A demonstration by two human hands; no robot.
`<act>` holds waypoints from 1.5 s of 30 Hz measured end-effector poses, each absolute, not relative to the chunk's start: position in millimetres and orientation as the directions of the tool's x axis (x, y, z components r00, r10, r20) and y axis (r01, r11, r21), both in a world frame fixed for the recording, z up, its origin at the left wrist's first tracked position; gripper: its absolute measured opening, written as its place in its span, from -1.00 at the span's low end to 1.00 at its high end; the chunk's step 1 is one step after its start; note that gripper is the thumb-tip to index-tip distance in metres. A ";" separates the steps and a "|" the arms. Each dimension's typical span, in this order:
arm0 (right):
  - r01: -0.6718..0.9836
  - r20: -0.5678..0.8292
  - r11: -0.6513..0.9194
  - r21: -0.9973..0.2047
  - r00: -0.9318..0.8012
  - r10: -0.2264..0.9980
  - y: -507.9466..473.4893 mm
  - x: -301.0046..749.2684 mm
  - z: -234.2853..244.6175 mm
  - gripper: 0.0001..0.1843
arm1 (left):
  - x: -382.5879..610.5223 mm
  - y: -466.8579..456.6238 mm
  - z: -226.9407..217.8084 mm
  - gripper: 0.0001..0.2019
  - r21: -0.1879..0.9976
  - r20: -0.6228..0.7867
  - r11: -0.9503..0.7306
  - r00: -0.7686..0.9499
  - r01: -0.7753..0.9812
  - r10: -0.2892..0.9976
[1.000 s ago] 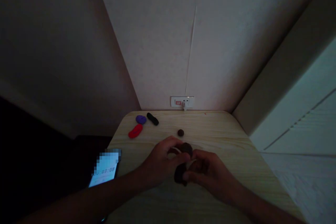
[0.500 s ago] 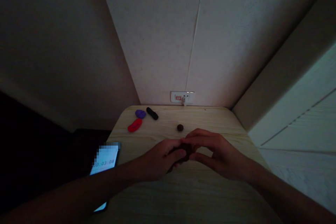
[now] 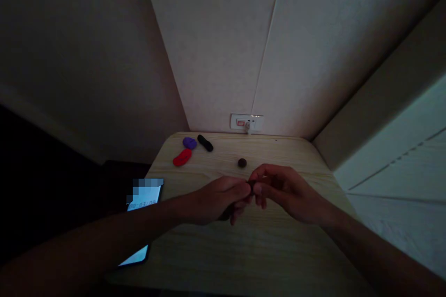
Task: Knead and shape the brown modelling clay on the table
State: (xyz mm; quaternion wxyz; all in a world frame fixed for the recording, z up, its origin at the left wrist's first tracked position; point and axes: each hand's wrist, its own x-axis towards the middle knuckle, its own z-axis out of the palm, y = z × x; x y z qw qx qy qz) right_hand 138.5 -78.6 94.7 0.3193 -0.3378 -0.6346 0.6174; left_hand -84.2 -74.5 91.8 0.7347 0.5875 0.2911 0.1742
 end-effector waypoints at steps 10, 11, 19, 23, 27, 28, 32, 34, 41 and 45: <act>0.338 0.188 0.426 -0.839 -0.555 0.811 -74.3 138.9 104.5 -0.83 | -79.1 -67.1 91.5 -0.53 0.922 -0.321 0.377 0.708 0.083 0.629; 0.360 0.190 0.446 -0.819 -0.563 0.804 -74.7 139.0 104.8 -0.83 | -79.6 -66.2 90.1 -0.52 0.925 -0.328 0.366 0.700 0.101 0.634; 0.239 0.132 0.269 -0.933 -0.469 0.873 -83.8 133.2 92.1 -0.87 | -86.8 -68.6 88.1 -0.57 0.967 -0.220 0.062 0.692 0.245 0.687; 0.278 0.046 0.200 -0.940 -0.476 0.879 -96.2 134.7 83.2 -0.95 | -85.5 -80.0 95.3 -0.62 0.927 -0.241 -0.048 0.687 0.372 0.685; 0.257 -0.104 0.019 -0.966 -0.460 0.882 -102.8 137.8 70.8 -0.94 | -84.1 -86.2 97.8 -0.64 0.897 -0.228 -0.136 0.704 0.420 0.673; 0.256 -0.125 -0.005 -0.967 -0.453 0.883 -103.0 138.2 68.6 -0.94 | -84.0 -86.6 97.4 -0.65 0.892 -0.225 -0.149 0.705 0.427 0.673; 0.255 -0.077 0.042 -0.966 -0.440 0.895 -102.1 137.8 68.7 -0.95 | -83.8 -85.7 94.0 -0.65 0.905 -0.245 -0.097 0.693 0.415 0.678; 0.221 0.000 0.109 -0.969 -0.446 0.895 -101.4 136.9 72.9 -0.91 | -84.1 -84.2 91.5 -0.63 0.926 -0.255 -0.026 0.674 0.377 0.693; 0.266 0.197 0.341 -0.902 -0.450 0.871 -96.8 133.6 82.5 -0.87 | -86.9 -79.1 82.5 -0.59 0.959 -0.260 0.112 0.659 0.259 0.706; 0.269 0.144 0.283 -0.921 -0.439 0.887 -94.9 133.9 81.8 -0.80 | -90.1 -76.3 86.8 -0.56 0.952 -0.297 0.159 0.668 0.262 0.682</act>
